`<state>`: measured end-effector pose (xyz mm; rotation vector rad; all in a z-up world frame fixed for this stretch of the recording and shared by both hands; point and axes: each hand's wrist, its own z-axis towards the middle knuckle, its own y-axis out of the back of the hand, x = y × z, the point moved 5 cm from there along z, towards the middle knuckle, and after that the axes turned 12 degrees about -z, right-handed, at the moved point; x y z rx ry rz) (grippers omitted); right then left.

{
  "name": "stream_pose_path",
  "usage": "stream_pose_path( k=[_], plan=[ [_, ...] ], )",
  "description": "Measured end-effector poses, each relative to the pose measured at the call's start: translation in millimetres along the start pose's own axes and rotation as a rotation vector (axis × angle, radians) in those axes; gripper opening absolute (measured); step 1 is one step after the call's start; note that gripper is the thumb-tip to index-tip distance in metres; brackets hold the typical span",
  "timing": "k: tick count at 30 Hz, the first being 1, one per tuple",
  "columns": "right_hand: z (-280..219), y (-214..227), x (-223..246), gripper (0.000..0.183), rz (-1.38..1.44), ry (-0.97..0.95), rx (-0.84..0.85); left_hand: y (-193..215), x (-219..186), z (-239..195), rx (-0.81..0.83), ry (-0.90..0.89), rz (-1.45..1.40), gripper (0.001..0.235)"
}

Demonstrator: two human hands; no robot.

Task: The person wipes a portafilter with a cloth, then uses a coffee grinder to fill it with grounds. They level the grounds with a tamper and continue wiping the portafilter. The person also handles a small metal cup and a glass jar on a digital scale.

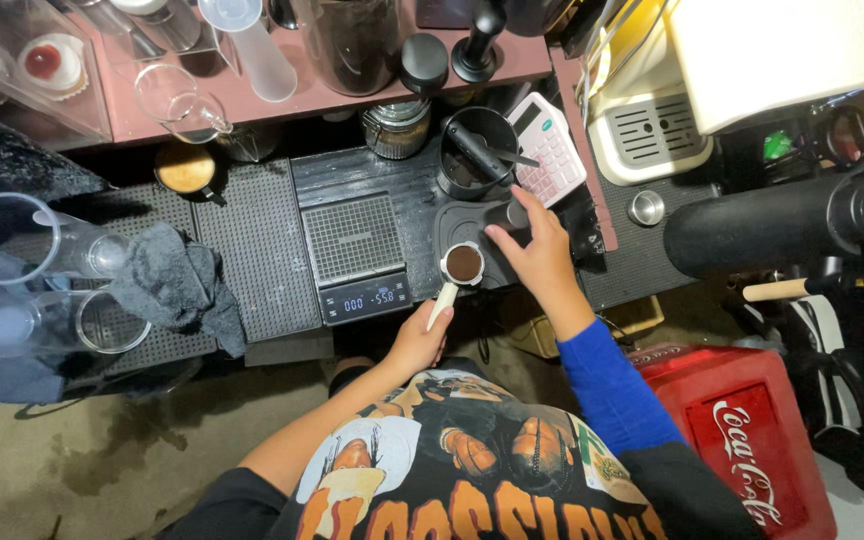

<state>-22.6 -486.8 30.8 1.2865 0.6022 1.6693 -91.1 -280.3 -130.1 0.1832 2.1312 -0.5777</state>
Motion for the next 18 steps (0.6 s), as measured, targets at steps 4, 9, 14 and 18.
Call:
stream_pose_path(
  k=[4, 9, 14, 18],
  plan=[
    [3.6, -16.5, -11.5, 0.068, -0.043, 0.101, 0.005, -0.9, 0.4, -2.9, 0.003, 0.017, -0.043, 0.029],
    [-17.5, -1.0, -1.8, 0.067, -0.099, 0.107, -0.053, -3.0, -7.7, -12.9, 0.039, 0.042, -0.035, 0.029],
    [-46.8, 29.9, -11.3, 0.045, -0.077, 0.024, -0.118, 0.9, -27.1, -24.0, 0.092, 0.081, 0.003, 0.028],
    [-63.8, 41.0, -54.3, 0.027, 0.015, -0.45, 0.101, 3.0, -36.5, -31.8, 0.118, 0.103, 0.024, 0.03]
  ],
)
